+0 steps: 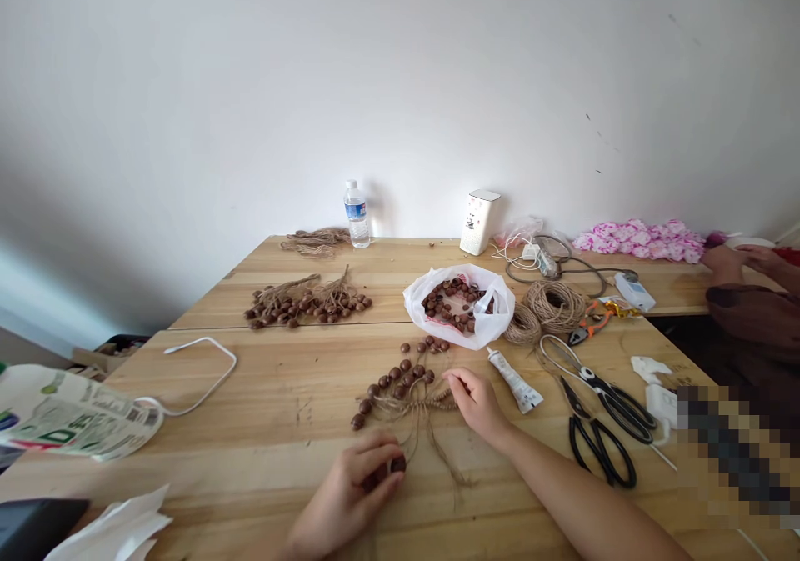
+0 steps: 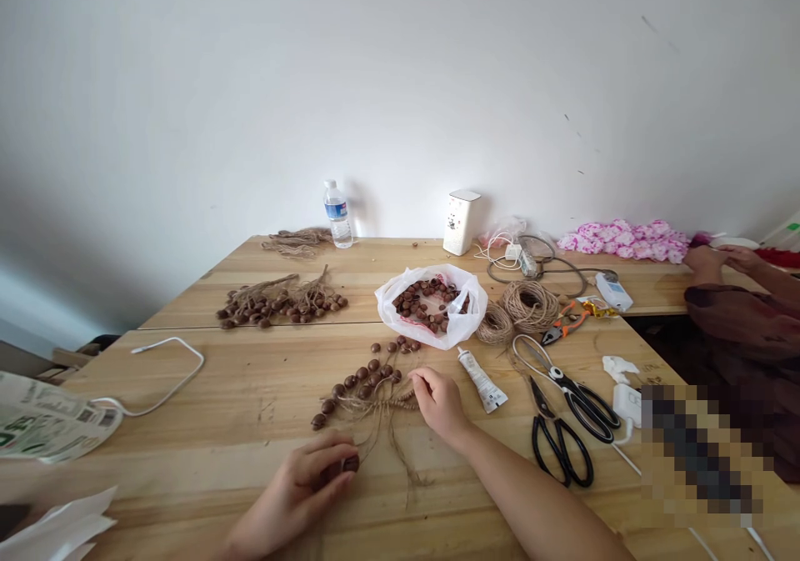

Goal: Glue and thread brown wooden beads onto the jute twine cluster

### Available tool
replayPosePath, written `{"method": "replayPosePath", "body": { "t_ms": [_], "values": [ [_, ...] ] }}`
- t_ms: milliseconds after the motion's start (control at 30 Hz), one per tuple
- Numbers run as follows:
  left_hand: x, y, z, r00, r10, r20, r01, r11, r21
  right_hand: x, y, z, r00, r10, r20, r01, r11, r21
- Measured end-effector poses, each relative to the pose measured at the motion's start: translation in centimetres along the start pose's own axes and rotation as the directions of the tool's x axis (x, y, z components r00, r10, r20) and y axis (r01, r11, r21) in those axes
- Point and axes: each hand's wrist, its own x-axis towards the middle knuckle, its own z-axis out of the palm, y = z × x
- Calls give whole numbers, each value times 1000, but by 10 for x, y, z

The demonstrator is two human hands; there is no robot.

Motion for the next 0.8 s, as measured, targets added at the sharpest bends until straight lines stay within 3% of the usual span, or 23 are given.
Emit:
{"method": "replayPosePath", "body": {
  "t_ms": [100,200,567,800],
  "values": [
    [-1,-5,0,994,-4,-112,8,999,36,0,1,1,1000,5,4,-5,1000,-1],
    [-2,-8,0,989,-7,-150,15,998,53,0,2,1,1000,11,10,-11,1000,-4],
    [1,-7,-3,979,5,-203,16,994,105,1,2,1,1000,13,21,-12,1000,-14],
    [1,-3,-4,986,1,-164,17,994,112,0,2,0,1000,9,16,-9,1000,-10]
  ]
}}
